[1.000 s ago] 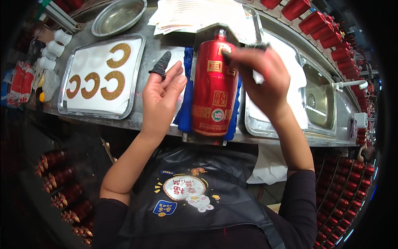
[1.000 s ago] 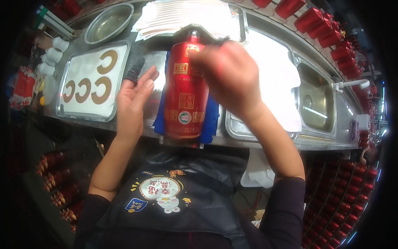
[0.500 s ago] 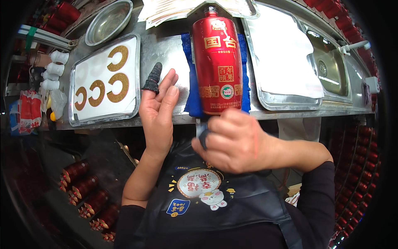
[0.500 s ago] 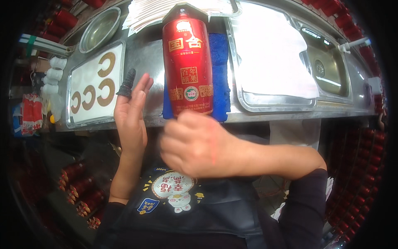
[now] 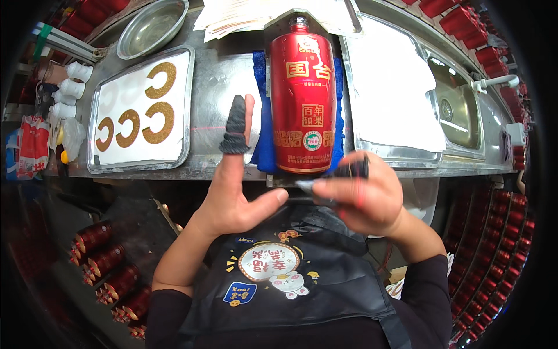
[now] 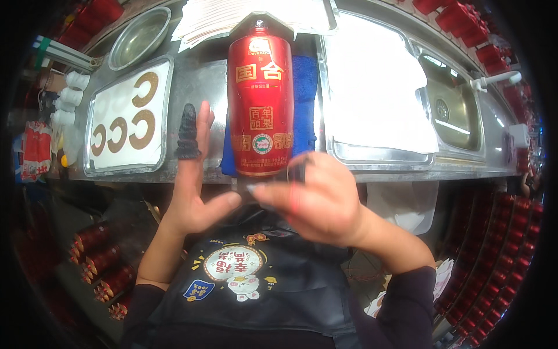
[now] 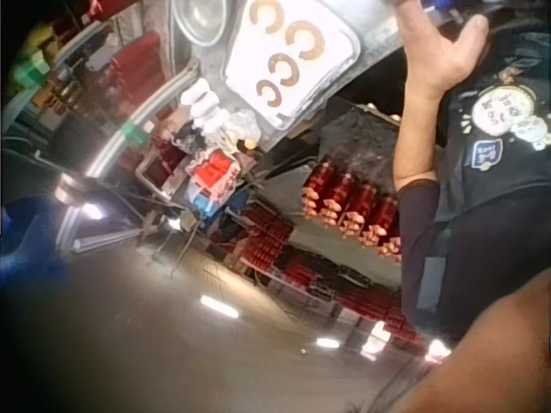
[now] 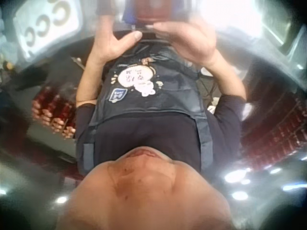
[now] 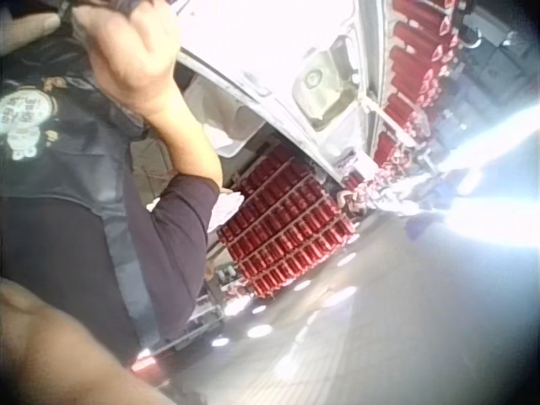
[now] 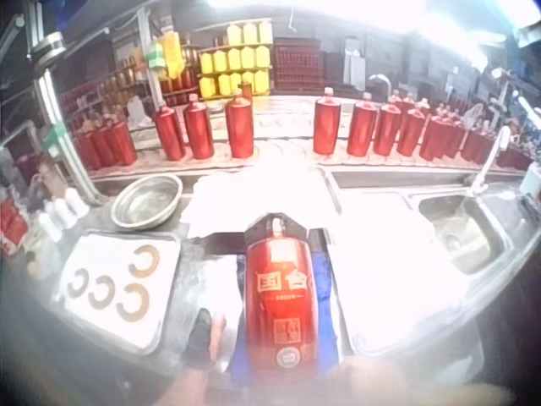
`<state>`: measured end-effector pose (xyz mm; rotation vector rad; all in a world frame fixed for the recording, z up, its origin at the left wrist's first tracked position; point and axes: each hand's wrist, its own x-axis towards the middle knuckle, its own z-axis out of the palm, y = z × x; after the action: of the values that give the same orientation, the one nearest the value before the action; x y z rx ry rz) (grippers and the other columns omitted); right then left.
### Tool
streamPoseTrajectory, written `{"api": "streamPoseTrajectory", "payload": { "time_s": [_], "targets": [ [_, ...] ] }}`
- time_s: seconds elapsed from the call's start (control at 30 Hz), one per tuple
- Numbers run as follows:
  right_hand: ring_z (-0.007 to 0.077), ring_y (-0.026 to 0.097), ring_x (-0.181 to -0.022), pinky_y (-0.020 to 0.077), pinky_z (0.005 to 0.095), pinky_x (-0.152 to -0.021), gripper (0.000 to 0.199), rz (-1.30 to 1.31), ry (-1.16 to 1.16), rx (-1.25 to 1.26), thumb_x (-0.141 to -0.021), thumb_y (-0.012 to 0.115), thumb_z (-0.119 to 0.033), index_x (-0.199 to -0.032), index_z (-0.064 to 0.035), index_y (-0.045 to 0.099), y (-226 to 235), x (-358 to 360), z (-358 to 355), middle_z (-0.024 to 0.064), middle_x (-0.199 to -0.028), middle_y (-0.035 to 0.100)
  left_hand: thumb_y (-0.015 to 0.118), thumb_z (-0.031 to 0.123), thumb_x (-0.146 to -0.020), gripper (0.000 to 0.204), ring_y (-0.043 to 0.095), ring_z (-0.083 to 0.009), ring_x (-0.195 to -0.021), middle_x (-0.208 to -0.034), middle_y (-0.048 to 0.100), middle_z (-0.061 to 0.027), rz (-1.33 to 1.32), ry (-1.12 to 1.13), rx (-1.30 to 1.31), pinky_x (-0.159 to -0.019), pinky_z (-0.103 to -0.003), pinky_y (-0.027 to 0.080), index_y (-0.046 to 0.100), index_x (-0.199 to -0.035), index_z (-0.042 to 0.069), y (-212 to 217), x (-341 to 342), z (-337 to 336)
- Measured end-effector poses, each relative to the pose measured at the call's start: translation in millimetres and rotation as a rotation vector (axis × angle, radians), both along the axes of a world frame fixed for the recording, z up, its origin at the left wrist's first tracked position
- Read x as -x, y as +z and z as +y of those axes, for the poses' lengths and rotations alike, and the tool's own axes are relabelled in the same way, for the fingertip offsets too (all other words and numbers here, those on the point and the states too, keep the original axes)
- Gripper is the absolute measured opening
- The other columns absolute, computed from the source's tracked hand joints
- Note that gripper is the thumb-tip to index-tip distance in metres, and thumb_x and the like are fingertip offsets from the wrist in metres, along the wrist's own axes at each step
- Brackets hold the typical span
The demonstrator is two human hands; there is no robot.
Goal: The person applies gold decorative stickers to the neck and body of red cylindrical bottles. They peel each sticker, position it on the bottle, smooth it with fingers, and then place the finished bottle on a nearby tray.
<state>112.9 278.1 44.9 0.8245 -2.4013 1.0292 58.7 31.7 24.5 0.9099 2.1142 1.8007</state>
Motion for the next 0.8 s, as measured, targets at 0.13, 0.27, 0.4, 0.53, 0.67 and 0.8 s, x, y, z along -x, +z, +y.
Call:
{"api": "streamPoseTrajectory", "payload": {
  "time_s": [0.13, 0.27, 0.4, 0.53, 0.67, 0.8],
  "targets": [
    [0.0273, 0.069, -0.080, 0.0547, 0.0334, -0.070, 0.017, -0.160, -0.183, 0.287, -0.082, 0.075, -0.005, -0.097, -0.0021, 0.067, 13, 82, -3, 0.0124, -0.086, 0.068, 0.084, 0.020, -0.073, 0.107, 0.020, -0.0425, -0.153, -0.161, 0.022, -0.0296, 0.235, 0.093, 0.213, -0.122, -0.059, 0.005, 0.021, -0.157, 0.000, -1, -3, 26],
    [0.0271, 0.068, -0.072, 0.0550, 0.0341, -0.067, 0.020, 0.360, -0.209, -0.012, -0.078, 0.077, -0.001, -0.096, -0.0051, 0.068, 32, 122, 2, 0.0110, -0.087, 0.069, 0.086, 0.026, -0.073, 0.098, 0.042, -0.0393, -0.141, -0.144, 0.051, -0.0222, 0.377, 0.211, 0.216, -0.120, -0.064, 0.007, 0.032, -0.151, 0.002, -7, 2, 46],
    [0.0273, 0.067, -0.071, 0.0540, 0.0343, -0.068, 0.027, 0.058, -0.035, 0.188, -0.075, 0.080, 0.000, -0.099, -0.0052, 0.071, 10, 24, -26, 0.0121, -0.092, 0.071, 0.087, 0.028, -0.073, 0.099, 0.056, -0.0388, -0.127, -0.132, 0.062, -0.0175, 0.321, 0.231, 0.181, -0.119, -0.062, 0.017, 0.032, -0.152, 0.002, -14, 6, 44],
    [0.0242, 0.066, -0.073, 0.0523, 0.0319, -0.067, 0.021, -0.308, -0.476, 0.403, -0.080, 0.079, -0.003, -0.099, -0.0023, 0.070, -30, -8, -26, 0.0113, -0.087, 0.069, 0.092, 0.018, -0.072, 0.117, 0.056, -0.0313, -0.132, -0.154, 0.044, -0.0238, 0.170, 0.202, 0.149, -0.107, -0.040, 0.048, 0.016, -0.158, -0.004, -20, 6, 42],
    [0.0097, 0.062, -0.077, 0.0514, 0.0274, -0.068, 0.013, -0.541, -0.666, 0.805, -0.092, 0.073, -0.009, -0.095, 0.0004, 0.065, -24, 6, -7, 0.0032, -0.087, 0.068, 0.095, 0.022, -0.066, 0.123, 0.052, -0.0371, -0.133, -0.147, 0.046, -0.0260, 0.201, 0.177, 0.138, -0.109, -0.043, 0.042, 0.017, -0.157, -0.006, -24, 7, 40],
    [0.0104, 0.060, -0.073, 0.0484, 0.0240, -0.068, 0.015, -0.064, -0.490, 0.575, -0.087, 0.078, -0.005, -0.094, -0.0011, 0.065, -4, 4, -20, 0.0038, -0.084, 0.066, 0.094, 0.024, -0.067, 0.121, 0.049, -0.0367, -0.137, -0.149, 0.046, -0.0249, 0.176, 0.170, 0.261, -0.115, -0.045, 0.031, 0.018, -0.157, -0.005, -28, 11, 35]
  ]
}}
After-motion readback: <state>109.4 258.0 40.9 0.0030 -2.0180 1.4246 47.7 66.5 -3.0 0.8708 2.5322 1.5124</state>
